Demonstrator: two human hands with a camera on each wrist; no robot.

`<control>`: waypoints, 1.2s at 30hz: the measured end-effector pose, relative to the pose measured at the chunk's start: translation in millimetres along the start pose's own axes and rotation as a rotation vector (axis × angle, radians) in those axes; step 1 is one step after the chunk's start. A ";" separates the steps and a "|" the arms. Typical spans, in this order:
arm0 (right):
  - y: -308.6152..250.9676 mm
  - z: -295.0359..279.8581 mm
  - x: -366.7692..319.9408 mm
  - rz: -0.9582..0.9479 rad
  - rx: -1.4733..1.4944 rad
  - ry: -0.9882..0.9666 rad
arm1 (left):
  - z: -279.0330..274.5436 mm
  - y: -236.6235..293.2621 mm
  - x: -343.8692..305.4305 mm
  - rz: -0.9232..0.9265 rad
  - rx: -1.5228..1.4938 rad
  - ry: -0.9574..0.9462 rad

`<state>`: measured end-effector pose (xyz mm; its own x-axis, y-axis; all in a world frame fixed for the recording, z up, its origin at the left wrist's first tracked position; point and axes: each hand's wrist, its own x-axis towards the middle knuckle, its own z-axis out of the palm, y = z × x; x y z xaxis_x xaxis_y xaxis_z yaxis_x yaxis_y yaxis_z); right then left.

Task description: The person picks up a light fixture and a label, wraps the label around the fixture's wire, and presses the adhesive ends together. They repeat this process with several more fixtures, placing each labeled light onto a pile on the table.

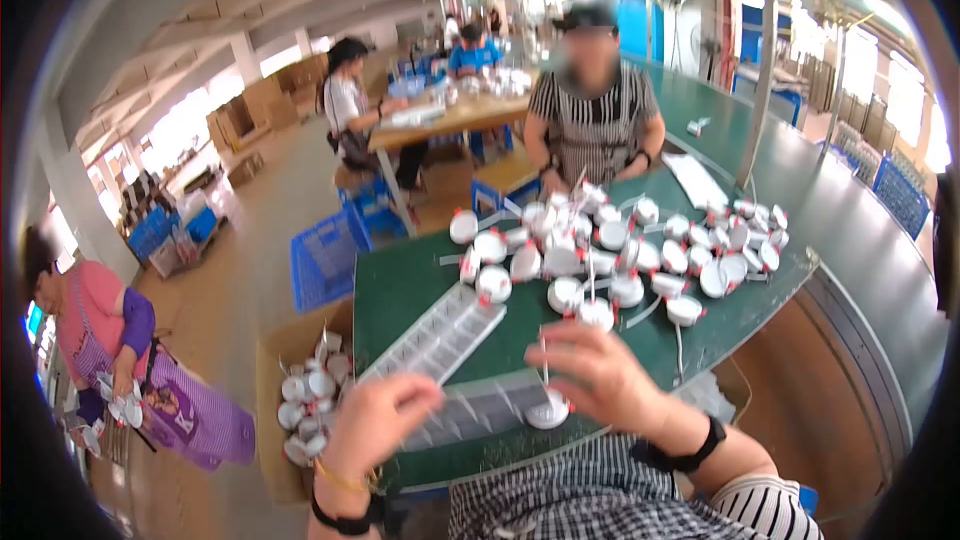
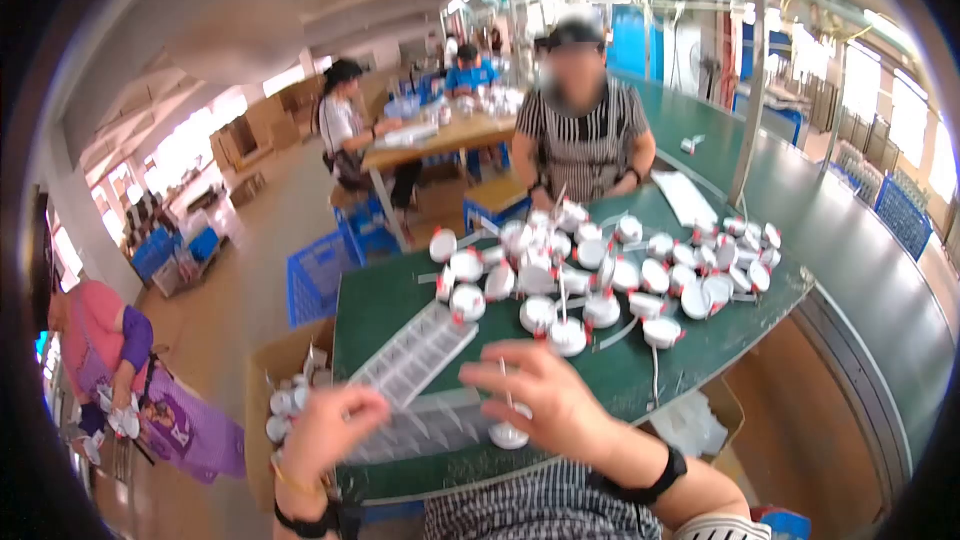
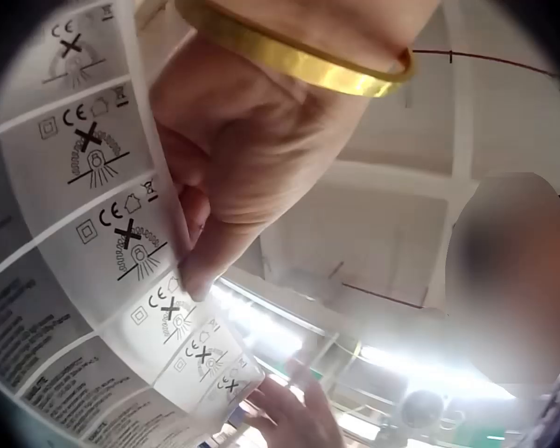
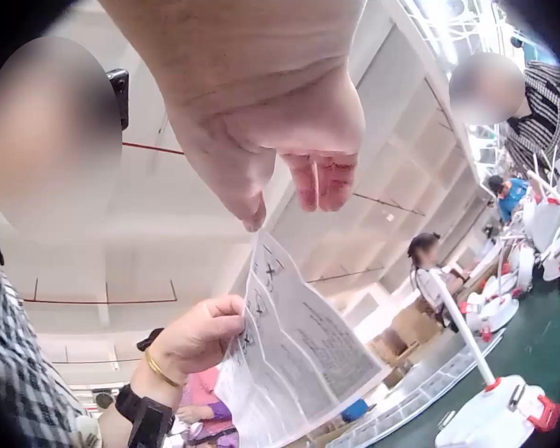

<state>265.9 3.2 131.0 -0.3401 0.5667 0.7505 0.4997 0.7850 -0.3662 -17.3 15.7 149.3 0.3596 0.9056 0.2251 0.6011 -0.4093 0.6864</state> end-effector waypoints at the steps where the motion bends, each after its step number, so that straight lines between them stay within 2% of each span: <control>1: -5.1 5.3 -5.9 -0.016 0.070 -0.033 | 3.8 12.8 -11.1 0.011 0.013 -0.057; 3: -6.9 4.1 -27.7 0.091 0.236 -0.225 | 13.8 20.7 -26.4 0.019 -0.004 -0.121; 5: -13.2 -1.7 -41.2 0.230 0.386 -0.226 | 19.9 30.1 -37.7 -0.011 -0.251 -0.226; 9: -9.9 -4.0 -77.8 0.528 0.441 -0.293 | 59.4 29.3 -46.1 0.308 -0.117 -0.088; 11: -12.6 -8.9 -84.1 0.627 0.516 -0.328 | 75.6 34.1 -48.6 0.116 -0.233 -0.192; 13: -13.4 -16.8 -85.9 0.720 0.525 -0.373 | 80.1 37.9 -42.8 0.070 -0.303 -0.211; 16: -18.6 -26.4 -81.6 0.629 0.465 -0.356 | 81.4 39.7 -36.0 0.034 -0.352 -0.238; 19: -14.9 -29.2 -79.3 0.469 0.352 -0.337 | 79.3 37.8 -27.6 0.237 -0.182 -0.171; 20: -15.8 -29.1 -78.0 0.419 0.331 -0.305 | 81.5 35.0 -26.1 0.231 -0.212 -0.165; 21: -14.8 -30.7 -76.2 0.318 0.341 -0.264 | 79.3 37.3 -24.1 0.287 -0.129 -0.139; 23: -14.1 -31.9 -73.4 0.265 0.254 -0.284 | 81.3 28.9 -15.6 0.361 0.100 -0.096; 28: -17.2 -29.0 -73.3 0.319 0.168 -0.231 | 83.7 35.1 -14.4 0.262 -0.015 -0.086; 36: -14.8 -30.1 -79.1 0.317 0.134 -0.214 | 90.3 34.6 -12.4 0.287 -0.019 -0.095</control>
<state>309.4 -60.8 93.7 -0.3512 0.8142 0.4623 0.5031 0.5806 -0.6402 63.5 -19.8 107.7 0.5785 0.7385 0.3465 0.4520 -0.6438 0.6175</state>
